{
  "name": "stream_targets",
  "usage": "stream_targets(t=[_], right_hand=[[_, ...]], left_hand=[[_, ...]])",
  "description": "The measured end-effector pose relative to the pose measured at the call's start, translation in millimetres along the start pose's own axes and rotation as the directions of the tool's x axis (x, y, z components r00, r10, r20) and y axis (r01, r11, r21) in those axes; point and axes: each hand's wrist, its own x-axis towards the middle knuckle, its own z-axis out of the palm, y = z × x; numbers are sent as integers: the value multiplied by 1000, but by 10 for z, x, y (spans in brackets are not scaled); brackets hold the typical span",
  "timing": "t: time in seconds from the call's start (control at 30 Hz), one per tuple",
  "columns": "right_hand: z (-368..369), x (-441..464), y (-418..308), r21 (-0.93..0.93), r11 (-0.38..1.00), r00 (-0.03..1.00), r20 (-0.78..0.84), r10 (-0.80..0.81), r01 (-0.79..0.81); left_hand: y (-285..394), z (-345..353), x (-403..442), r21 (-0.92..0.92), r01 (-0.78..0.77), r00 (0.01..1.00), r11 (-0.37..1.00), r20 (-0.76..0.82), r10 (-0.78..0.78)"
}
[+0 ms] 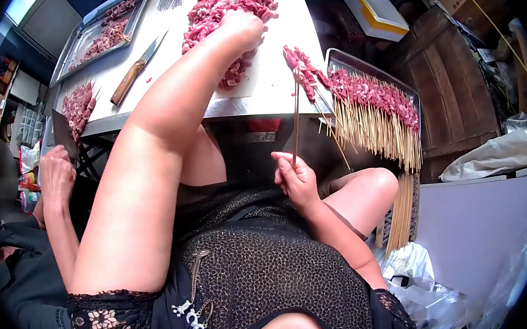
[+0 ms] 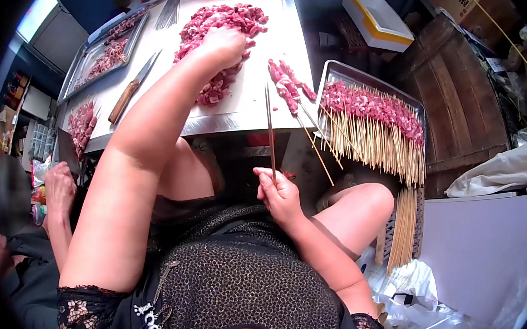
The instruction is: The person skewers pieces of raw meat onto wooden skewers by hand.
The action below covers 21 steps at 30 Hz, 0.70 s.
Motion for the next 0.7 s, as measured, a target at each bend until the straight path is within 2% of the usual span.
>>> stream_targets(t=[0.07, 0.17, 0.23, 0.27, 0.3, 0.37, 0.43, 0.47, 0.5, 0.63, 0.67, 0.7], right_hand=[[-17, 20, 26, 19, 1000, 1000, 12, 1, -2], [8, 141, -236, -80, 996, 999, -21, -47, 45], [32, 328, -438, -53, 994, 995, -19, -99, 98], [40, 438, -492, -48, 991, 991, -35, -130, 129], [57, 548, -551, -43, 986, 986, -49, -162, 160], [144, 691, -719, 2, 981, 978, -71, -195, 196], [163, 754, -737, 57, 984, 985, -30, -168, 169], [165, 744, -703, 50, 987, 988, -36, -149, 151], [156, 717, -643, 45, 991, 991, -43, -128, 130], [5, 654, -480, -51, 990, 992, 8, -128, 128], [2, 661, -495, -48, 990, 991, 7, -132, 132], [0, 652, -540, -66, 987, 989, -2, -148, 148]], left_hand=[[2, -77, -208, 20, -22, 999, 1000, -29, 23], [-80, -4, -334, -3, -29, 998, 1000, -60, 28], [-134, 53, -405, -268, 10, 979, 963, -194, -64], [-196, 115, -430, -406, -65, 949, 912, -306, -69], [-180, 23, -517, -506, -57, 938, 861, -321, -127], [-233, 45, -585, -626, -118, 860, 771, -453, -235], [-235, 51, -642, -899, -103, 856, 425, -298, -423], [-226, 68, -666, -975, -183, 869, 129, -222, -442], [-215, 80, -698, -953, -244, 888, -178, -146, -437], [-173, -11, -815, -813, -104, 961, -572, 65, -268], [-178, 8, -799, -816, -105, 961, -569, 63, -268], [-145, 9, -815, -744, -109, 965, -659, 81, -251]])
